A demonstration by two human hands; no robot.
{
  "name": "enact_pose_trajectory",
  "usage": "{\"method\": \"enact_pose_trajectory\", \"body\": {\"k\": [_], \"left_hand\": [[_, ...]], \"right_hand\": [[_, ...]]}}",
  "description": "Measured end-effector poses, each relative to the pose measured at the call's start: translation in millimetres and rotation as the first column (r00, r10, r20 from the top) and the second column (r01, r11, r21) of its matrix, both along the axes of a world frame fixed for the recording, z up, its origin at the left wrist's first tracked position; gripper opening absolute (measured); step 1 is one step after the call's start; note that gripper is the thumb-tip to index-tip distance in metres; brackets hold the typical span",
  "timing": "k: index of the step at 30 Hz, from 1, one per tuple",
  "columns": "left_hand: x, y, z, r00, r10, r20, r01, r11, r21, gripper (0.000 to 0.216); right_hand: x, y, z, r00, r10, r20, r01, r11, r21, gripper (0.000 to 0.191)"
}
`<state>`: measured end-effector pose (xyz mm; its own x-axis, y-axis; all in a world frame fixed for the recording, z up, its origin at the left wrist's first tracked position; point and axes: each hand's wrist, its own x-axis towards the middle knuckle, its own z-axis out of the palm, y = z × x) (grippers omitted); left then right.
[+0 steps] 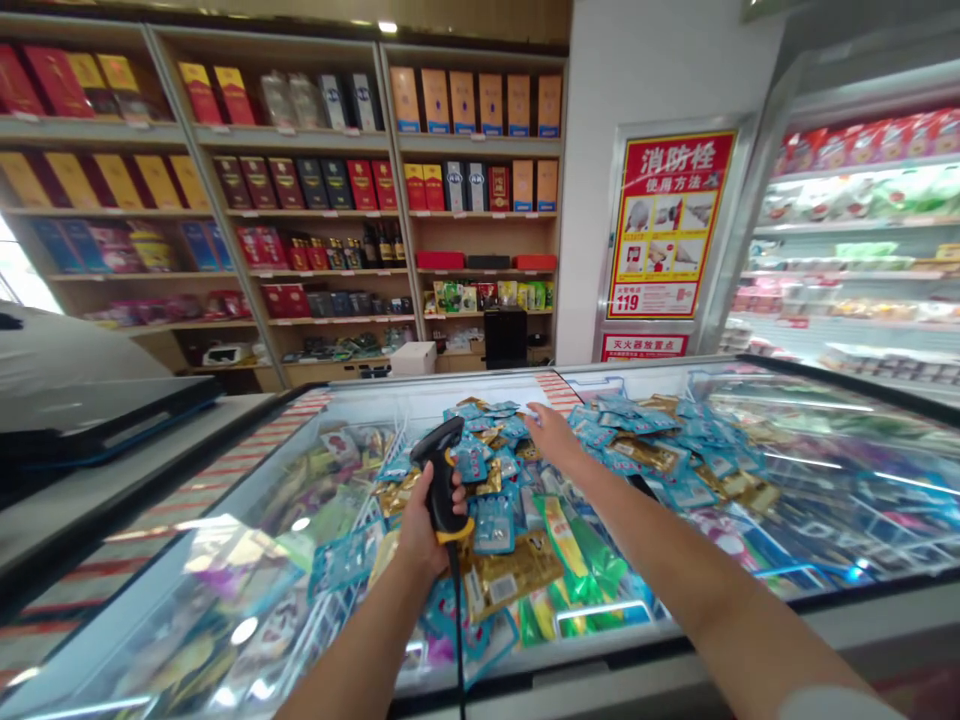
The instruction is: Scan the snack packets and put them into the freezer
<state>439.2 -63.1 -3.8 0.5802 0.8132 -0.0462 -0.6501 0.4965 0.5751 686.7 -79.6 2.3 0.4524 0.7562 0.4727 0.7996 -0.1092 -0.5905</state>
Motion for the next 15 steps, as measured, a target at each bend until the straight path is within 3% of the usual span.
{"method": "enact_pose_trajectory", "body": {"k": [3, 6, 11, 15], "left_hand": [[3, -3, -3.2, 0.999, 0.047, -0.018, -0.048, 0.999, -0.023, 0.018], [5, -5, -8.3, 0.997, 0.052, -0.053, -0.055, 0.998, -0.042, 0.026], [7, -10, -13.8, 0.993, 0.059, -0.099, -0.068, 0.994, -0.088, 0.034], [9, -15, -15.4, 0.988, 0.075, -0.132, -0.087, 0.992, -0.087, 0.043]], "right_hand": [[-9, 51, 25.1, 0.997, 0.054, 0.051, -0.044, 0.985, -0.168, 0.053], [-14, 103, 37.9, 0.996, 0.074, 0.046, -0.051, 0.923, -0.381, 0.066], [-24, 166, 39.3, 0.994, 0.106, -0.008, -0.09, 0.803, -0.589, 0.079], [-33, 183, 31.8, 0.992, 0.124, -0.021, -0.108, 0.752, -0.651, 0.082]]}}
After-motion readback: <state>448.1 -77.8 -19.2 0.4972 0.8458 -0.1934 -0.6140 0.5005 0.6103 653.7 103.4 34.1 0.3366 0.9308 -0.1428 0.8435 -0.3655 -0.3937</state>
